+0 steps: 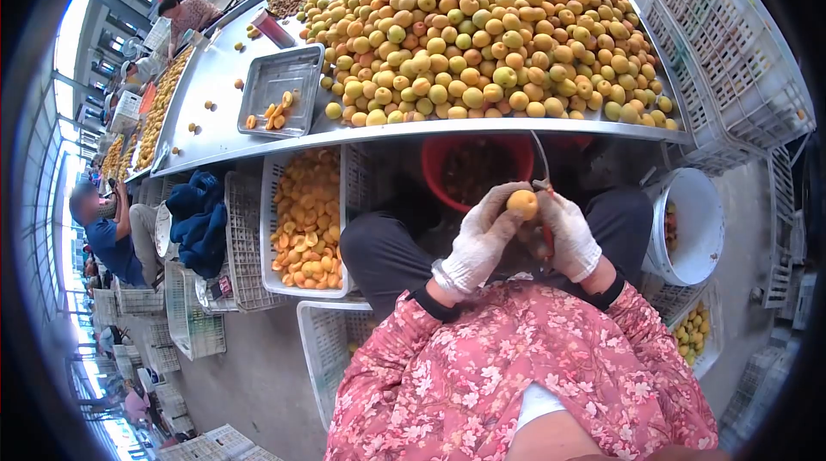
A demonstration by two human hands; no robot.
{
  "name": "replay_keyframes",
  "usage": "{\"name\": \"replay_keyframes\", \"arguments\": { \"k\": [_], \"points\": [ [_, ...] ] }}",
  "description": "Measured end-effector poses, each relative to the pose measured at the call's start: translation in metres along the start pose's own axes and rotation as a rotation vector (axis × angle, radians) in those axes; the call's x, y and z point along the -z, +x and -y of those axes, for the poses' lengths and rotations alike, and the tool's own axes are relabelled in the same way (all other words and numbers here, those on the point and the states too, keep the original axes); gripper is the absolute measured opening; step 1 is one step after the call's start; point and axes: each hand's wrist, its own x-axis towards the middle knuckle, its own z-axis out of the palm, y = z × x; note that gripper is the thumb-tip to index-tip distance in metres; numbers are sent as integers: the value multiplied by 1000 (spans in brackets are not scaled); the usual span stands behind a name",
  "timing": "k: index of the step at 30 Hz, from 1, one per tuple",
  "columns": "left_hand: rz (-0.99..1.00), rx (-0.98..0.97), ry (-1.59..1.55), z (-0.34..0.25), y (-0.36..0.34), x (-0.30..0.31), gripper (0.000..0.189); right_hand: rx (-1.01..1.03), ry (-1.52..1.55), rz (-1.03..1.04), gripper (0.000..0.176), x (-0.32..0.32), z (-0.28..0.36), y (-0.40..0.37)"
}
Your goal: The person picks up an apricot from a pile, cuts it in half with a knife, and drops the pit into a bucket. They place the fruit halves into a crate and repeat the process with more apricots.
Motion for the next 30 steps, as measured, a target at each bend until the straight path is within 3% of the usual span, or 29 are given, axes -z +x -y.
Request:
{"name": "replay_keyframes", "arguments": {
  "k": [2,4,9,12,13,17,24,27,29,30],
  "points": [
    [-62,-7,-93,5,-11,2,38,15,-183,-81,27,-1,-11,-2],
    [-129,2,-196,16,-18,14,41,415,-565,-58,24,10,-25,5],
    [-102,43,-306,12,-42,17,45,159,-401,14,27,-10,1,-27],
    [-124,70,-331,15,-47,14,46,230,-428,50,26,-25,-6,-36],
    [-121,61,-313,15,-48,13,46,351,-600,116,24,-17,-12,-34],
    [-84,31,-303,13,-52,10,49,266,-751,119,21,-20,-10,-37],
    [-89,-33,-90,25,-55,12,46,244,-772,144,20,-11,-22,-36],
    [-109,-65,-77,27,-58,11,45,246,-596,173,21,-5,-39,-37],
    [-94,-4,18,24,-61,12,44,29,-199,139,23,-8,-42,-44],
    [-92,0,19,23,-61,12,44,28,-195,137,23,-9,-42,-45]
  ]
}}
